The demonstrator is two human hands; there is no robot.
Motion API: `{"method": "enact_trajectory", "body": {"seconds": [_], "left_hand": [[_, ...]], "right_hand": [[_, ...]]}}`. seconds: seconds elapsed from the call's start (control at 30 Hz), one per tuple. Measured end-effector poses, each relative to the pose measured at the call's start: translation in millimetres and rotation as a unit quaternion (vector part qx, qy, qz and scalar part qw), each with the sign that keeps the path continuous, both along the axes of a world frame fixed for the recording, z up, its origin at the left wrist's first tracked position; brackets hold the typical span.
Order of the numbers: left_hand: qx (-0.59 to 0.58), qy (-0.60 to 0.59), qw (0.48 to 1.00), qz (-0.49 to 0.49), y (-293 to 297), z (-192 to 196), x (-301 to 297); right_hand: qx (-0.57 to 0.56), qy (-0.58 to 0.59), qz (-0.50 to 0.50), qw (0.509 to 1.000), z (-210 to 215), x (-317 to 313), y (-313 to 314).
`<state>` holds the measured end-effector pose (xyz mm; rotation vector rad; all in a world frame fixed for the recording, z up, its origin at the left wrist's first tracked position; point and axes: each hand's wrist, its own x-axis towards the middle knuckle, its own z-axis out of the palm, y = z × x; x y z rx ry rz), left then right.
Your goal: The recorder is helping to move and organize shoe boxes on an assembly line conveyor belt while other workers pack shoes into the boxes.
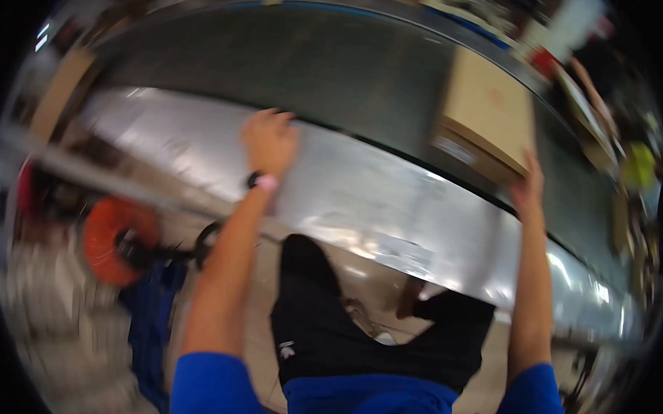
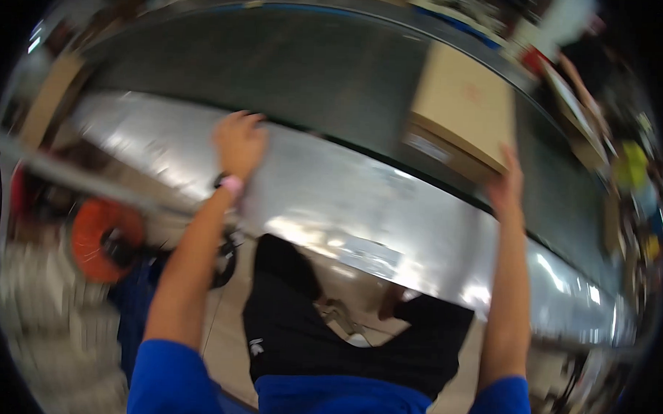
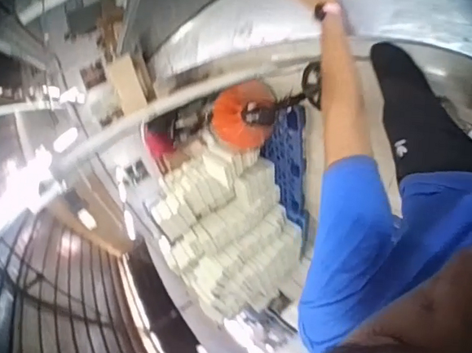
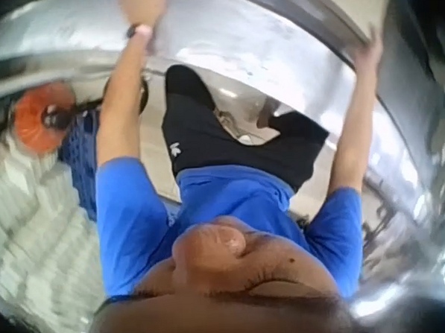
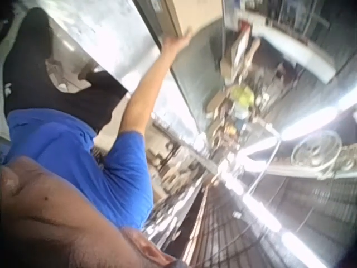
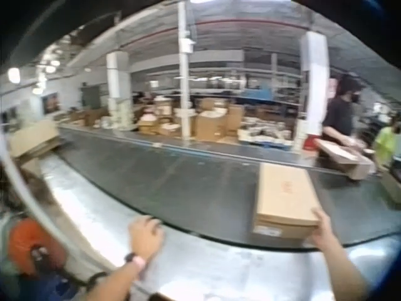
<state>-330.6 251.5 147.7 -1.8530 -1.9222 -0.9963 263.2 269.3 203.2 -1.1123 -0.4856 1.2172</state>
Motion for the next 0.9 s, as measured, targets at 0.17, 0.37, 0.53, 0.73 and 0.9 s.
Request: {"method": "enact_trajectory", "body": {"seconds": [0.17, 0.37, 0.53, 0.73, 0.9], "left_hand": [[0.012, -0.049, 0.999, 0.011, 10, 2, 21], [-0.006, -0.058, 0.998, 0.039, -4, 5, 3], [-0.015, -0.063, 0.997, 0.039, 0, 8, 7], [-0.017, -0.063, 0.997, 0.038, 0, 8, 8], [-0.011, -0.058, 0.997, 0.044, -2, 7, 5]], "right_hand": [[0.012, 0.024, 0.031, 0.999, -9, 62, 11], [-0.009, 0.012, 0.024, 1.0, -16, 37, 21], [0.01, -0.003, 0.026, 1.0, -13, 40, 22], [-0.007, -0.008, 0.013, 1.0, -8, 32, 22], [-0.006, -0.005, 0.009, 1.0, -10, 23, 19]]}}
